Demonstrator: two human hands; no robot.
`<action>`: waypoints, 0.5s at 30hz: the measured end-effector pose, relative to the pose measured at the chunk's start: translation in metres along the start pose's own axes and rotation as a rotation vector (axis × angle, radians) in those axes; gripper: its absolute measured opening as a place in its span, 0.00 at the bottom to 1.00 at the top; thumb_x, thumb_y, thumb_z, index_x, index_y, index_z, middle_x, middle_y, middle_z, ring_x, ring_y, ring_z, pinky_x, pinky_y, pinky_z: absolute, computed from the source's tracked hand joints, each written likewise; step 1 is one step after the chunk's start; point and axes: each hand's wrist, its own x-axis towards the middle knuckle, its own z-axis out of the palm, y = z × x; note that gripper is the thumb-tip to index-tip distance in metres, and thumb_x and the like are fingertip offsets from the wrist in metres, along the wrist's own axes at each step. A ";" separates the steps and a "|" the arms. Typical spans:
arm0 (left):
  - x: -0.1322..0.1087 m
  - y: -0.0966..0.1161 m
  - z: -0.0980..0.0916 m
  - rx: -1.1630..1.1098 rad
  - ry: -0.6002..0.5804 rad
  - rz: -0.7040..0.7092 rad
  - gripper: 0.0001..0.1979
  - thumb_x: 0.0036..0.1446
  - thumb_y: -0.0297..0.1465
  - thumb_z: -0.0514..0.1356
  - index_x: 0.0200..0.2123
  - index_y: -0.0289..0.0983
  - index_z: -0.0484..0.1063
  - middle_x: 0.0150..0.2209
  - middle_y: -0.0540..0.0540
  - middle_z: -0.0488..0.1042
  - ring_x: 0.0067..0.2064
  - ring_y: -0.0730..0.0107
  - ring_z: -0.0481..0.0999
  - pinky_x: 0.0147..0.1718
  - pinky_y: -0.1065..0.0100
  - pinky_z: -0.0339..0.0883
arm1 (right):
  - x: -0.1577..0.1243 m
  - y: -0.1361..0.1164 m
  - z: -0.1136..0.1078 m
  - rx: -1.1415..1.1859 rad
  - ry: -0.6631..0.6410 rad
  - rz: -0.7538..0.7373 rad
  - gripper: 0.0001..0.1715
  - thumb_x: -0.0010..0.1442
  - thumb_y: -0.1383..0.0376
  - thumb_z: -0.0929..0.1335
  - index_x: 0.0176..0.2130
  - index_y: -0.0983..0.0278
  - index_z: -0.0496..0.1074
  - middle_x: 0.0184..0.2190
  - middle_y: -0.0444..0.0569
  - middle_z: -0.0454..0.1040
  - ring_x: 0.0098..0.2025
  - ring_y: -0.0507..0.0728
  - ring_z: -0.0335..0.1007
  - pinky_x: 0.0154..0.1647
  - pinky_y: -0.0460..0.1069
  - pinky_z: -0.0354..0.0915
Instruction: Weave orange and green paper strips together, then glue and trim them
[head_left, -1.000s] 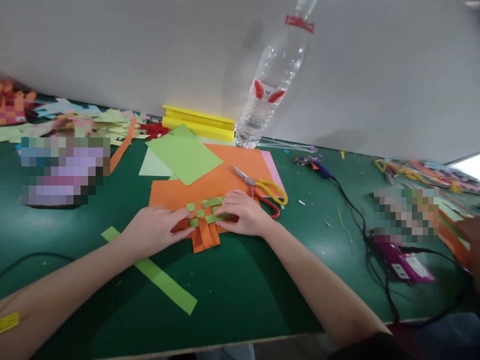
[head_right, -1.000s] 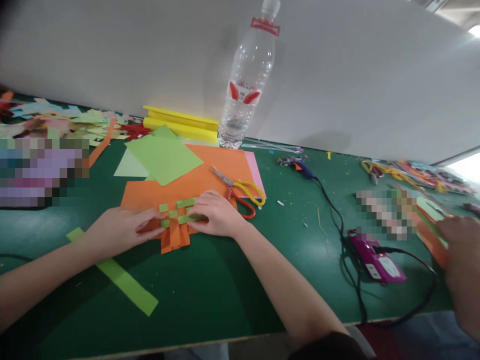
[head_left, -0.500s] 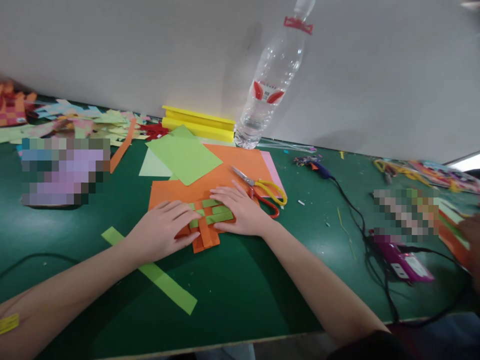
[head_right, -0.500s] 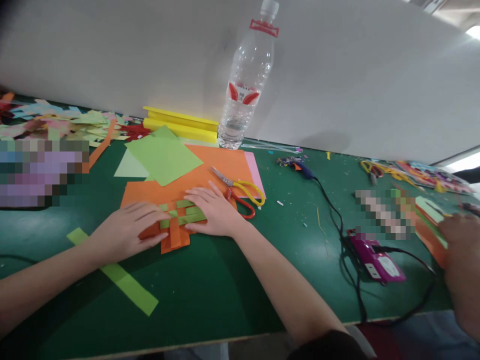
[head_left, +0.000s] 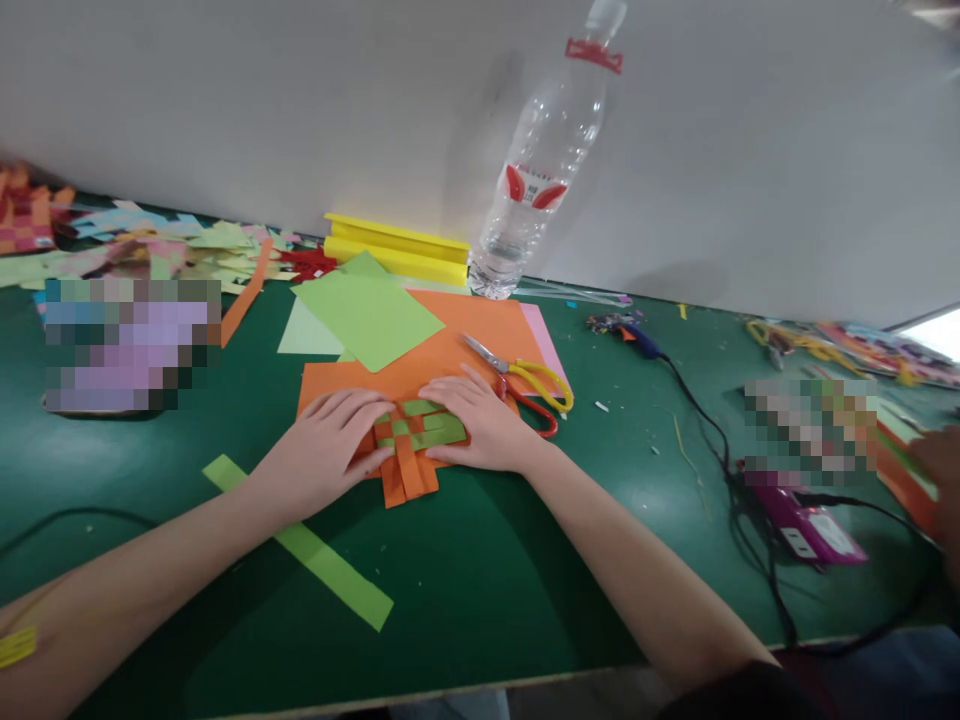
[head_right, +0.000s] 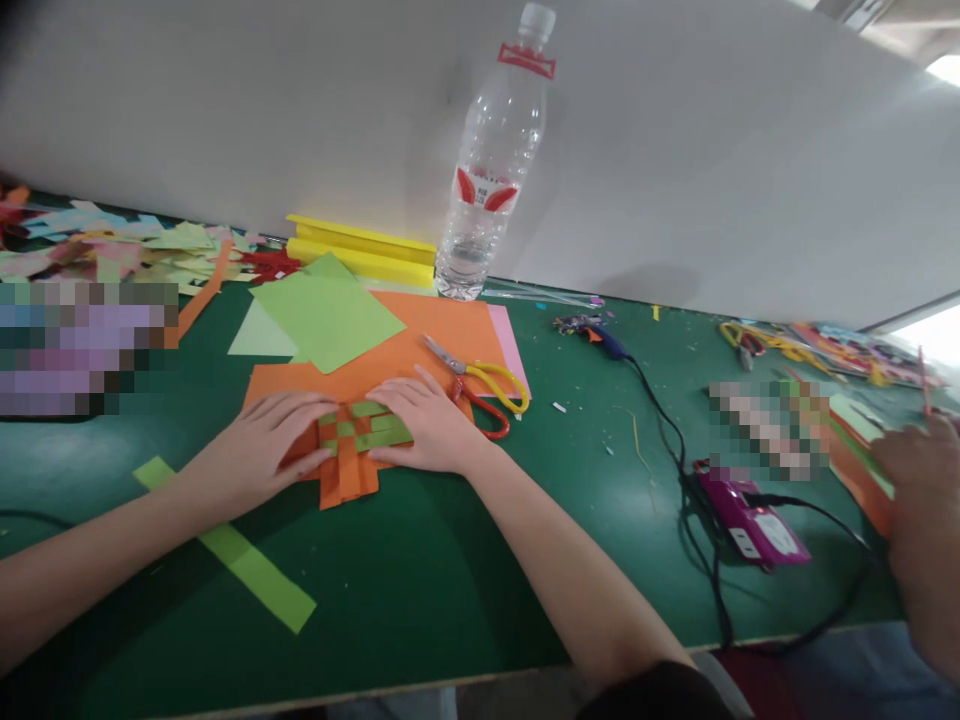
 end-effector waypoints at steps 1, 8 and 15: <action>0.000 -0.002 0.001 0.002 -0.004 -0.018 0.22 0.64 0.45 0.47 0.53 0.36 0.61 0.53 0.40 0.67 0.54 0.55 0.65 0.51 0.57 0.58 | 0.000 0.000 0.000 0.006 0.004 0.008 0.39 0.53 0.47 0.68 0.57 0.61 0.58 0.55 0.53 0.66 0.60 0.60 0.57 0.65 0.61 0.42; 0.001 -0.002 0.000 -0.045 -0.039 0.003 0.26 0.60 0.51 0.49 0.52 0.38 0.62 0.53 0.42 0.69 0.54 0.57 0.66 0.53 0.57 0.57 | 0.001 0.002 0.002 0.049 -0.008 0.001 0.39 0.53 0.47 0.68 0.58 0.60 0.58 0.54 0.51 0.67 0.58 0.59 0.59 0.65 0.60 0.41; 0.000 -0.008 0.001 -0.096 -0.079 0.018 0.25 0.59 0.51 0.52 0.51 0.40 0.64 0.54 0.44 0.68 0.56 0.58 0.64 0.55 0.56 0.57 | 0.000 0.002 0.002 0.093 0.014 -0.014 0.39 0.52 0.48 0.69 0.57 0.61 0.60 0.52 0.52 0.68 0.57 0.59 0.60 0.65 0.61 0.43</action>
